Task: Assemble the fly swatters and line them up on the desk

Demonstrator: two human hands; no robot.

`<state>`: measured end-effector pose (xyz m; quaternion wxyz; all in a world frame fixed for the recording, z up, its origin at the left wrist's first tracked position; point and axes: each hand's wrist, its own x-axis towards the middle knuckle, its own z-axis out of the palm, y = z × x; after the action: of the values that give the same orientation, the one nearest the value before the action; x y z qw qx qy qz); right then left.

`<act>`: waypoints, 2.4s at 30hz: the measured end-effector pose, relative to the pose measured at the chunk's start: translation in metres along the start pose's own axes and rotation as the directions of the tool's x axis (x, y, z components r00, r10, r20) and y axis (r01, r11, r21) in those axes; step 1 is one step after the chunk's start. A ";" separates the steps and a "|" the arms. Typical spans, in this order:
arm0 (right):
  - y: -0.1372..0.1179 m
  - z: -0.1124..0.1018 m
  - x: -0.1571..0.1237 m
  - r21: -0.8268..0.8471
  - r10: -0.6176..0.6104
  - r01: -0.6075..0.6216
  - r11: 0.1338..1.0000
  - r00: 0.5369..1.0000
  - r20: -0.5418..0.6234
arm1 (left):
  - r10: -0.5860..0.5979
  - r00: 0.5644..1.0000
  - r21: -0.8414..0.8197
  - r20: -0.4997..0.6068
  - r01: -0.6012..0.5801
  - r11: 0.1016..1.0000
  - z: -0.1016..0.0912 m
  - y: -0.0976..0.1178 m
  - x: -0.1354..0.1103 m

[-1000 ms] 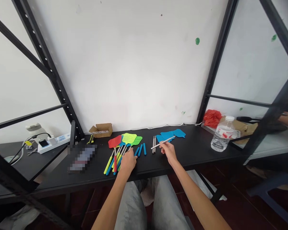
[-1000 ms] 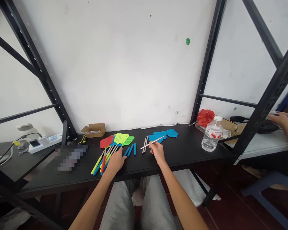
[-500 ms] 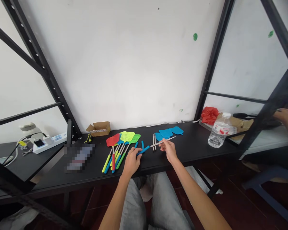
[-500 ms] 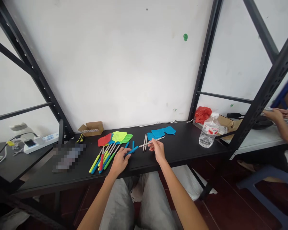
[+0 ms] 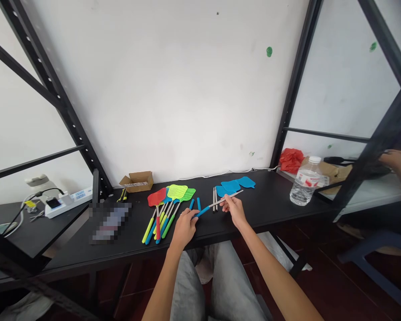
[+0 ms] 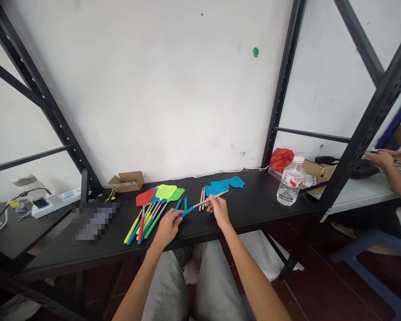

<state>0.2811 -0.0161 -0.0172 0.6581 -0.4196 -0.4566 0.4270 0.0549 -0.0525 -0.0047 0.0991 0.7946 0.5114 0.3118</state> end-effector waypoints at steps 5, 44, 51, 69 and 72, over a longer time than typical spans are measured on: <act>-0.005 0.006 -0.005 -0.178 -0.058 0.105 0.978 0.967 0.248 | 0.019 1.000 -0.009 0.017 -0.019 1.000 0.001 0.000 -0.001; -0.024 -0.040 0.093 -0.991 0.019 0.048 0.122 0.999 0.050 | -0.106 0.994 -0.299 -0.034 0.091 0.950 -0.002 -0.011 0.006; -0.035 -0.036 0.100 -0.946 -0.026 0.045 0.322 0.999 0.039 | -0.110 0.993 -0.292 -0.032 0.096 0.952 -0.003 -0.011 0.005; -0.008 -0.009 0.005 0.624 0.278 -0.178 0.760 0.958 -0.065 | -0.043 0.998 -0.205 0.035 0.050 0.978 -0.003 -0.005 0.004; -0.006 -0.004 0.004 0.630 0.290 -0.180 0.756 0.954 -0.075 | -0.041 0.998 -0.194 0.039 0.048 0.980 -0.004 -0.004 0.004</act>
<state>0.2870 -0.0150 -0.0112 0.7356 -0.2702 -0.1786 0.5949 0.0507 -0.0476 -0.0025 0.1924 0.7747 0.4944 0.3442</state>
